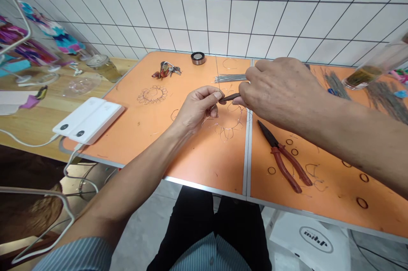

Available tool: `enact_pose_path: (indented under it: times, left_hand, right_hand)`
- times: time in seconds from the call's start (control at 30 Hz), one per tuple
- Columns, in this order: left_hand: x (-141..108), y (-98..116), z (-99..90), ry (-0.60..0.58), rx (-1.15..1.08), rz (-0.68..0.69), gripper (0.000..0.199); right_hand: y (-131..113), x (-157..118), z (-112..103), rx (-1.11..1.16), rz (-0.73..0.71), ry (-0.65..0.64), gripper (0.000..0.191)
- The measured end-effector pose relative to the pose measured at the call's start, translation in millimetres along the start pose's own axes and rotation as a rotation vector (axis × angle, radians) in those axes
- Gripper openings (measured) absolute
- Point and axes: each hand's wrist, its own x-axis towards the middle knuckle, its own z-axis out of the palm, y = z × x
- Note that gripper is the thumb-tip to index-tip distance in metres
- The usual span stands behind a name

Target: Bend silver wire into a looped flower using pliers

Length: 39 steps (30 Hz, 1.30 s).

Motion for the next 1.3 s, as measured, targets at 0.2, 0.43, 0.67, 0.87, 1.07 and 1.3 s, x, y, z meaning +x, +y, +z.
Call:
enact_pose_path:
  times: [0.2, 0.43, 0.67, 0.87, 1.07, 1.3]
  left_hand:
    - [-0.3, -0.1, 0.4, -0.009, 0.000, 0.010, 0.014]
    - [0.3, -0.4, -1.0, -0.018, -0.017, 0.023, 0.015]
    - [0.4, -1.9, -1.3, -0.019, -0.017, 0.024, 0.014]
    - [0.9, -1.5, -1.7, -0.001, -0.025, 0.023, 0.014]
    - [-0.8, 2.1, -0.5, -0.013, -0.013, -0.022, 0.013]
    - [-4.2, 0.1, -0.5, -0.136, -0.025, -0.035, 0.018]
  right_hand:
    - [-1.5, 0.5, -0.6, 0.012, 0.007, -0.026, 0.048]
    - [-2.6, -0.2, -3.7, -0.028, 0.014, -0.045, 0.049]
    - [-4.5, -0.1, -2.4, -0.091, 0.005, -0.041, 0.051]
    - [-1.8, -7.4, -1.0, -0.095, 0.024, -0.006, 0.039]
    - [0.1, -16.8, -0.4, 0.320, 0.297, 0.188, 0.027]
    - [-18.9, 10.6, -5.0, 0.909, 0.316, 0.249, 0.029]
